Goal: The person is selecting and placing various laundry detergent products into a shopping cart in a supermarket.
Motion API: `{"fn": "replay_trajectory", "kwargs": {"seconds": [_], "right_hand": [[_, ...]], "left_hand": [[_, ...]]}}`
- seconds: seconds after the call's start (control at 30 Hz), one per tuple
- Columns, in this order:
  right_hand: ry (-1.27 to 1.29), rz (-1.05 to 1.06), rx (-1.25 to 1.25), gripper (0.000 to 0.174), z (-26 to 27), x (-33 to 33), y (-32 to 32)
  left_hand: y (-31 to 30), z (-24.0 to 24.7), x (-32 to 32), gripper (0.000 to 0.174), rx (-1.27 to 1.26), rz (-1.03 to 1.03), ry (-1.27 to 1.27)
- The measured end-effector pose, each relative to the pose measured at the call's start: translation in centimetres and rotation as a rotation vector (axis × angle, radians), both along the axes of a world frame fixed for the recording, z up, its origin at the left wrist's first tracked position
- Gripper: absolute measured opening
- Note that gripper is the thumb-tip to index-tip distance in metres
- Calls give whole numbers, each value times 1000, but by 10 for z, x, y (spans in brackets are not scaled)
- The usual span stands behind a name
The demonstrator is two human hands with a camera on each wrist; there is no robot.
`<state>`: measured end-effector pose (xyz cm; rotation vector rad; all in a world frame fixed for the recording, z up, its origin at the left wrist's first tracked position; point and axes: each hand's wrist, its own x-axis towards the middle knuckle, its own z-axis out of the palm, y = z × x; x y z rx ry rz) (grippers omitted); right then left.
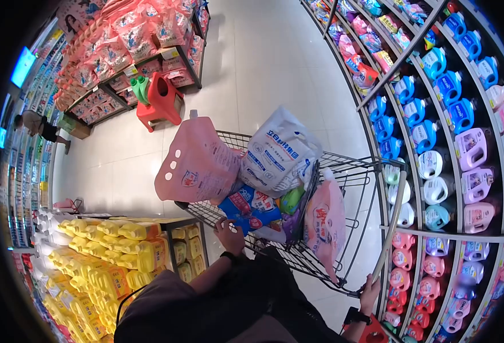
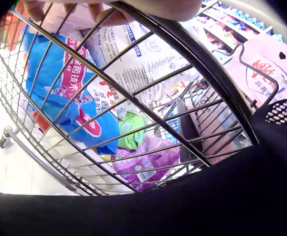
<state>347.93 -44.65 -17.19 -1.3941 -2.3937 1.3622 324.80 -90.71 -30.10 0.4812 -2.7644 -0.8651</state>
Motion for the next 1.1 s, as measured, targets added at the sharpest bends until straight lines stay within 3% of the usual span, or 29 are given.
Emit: {"fn": "replay_trajectory", "kwargs": {"seconds": [0.13, 0.27, 0.37, 0.47, 0.63, 0.77, 0.83, 0.97, 1.1], "right_hand": [[76, 58, 54, 34, 7, -72, 55], [84, 46, 91, 42, -2, -94, 65], [138, 48, 280, 41, -7, -131, 76], [89, 37, 308, 39, -12, -153, 86], [188, -34, 110, 38, -9, -190, 87], [200, -48, 86, 41, -13, -209, 85], [108, -74, 261, 44, -12, -216, 77], [86, -73, 319, 45, -11, -226, 72], [146, -144, 160, 42, -5, -272, 38]], "left_hand": [[42, 3, -40, 19, -44, 35, -21], [36, -15, -42, 18, -45, 17, -81], [43, -30, -73, 17, -100, 5, -62], [53, -17, -95, 15, -46, 26, -72], [53, -19, -140, 16, 3, 14, -95], [55, -20, -179, 16, -45, 29, -114], [57, -25, -199, 16, -58, 43, -156], [60, -24, -236, 18, -160, 1, -189], [35, -35, -317, 18, -146, -133, -231]]}}
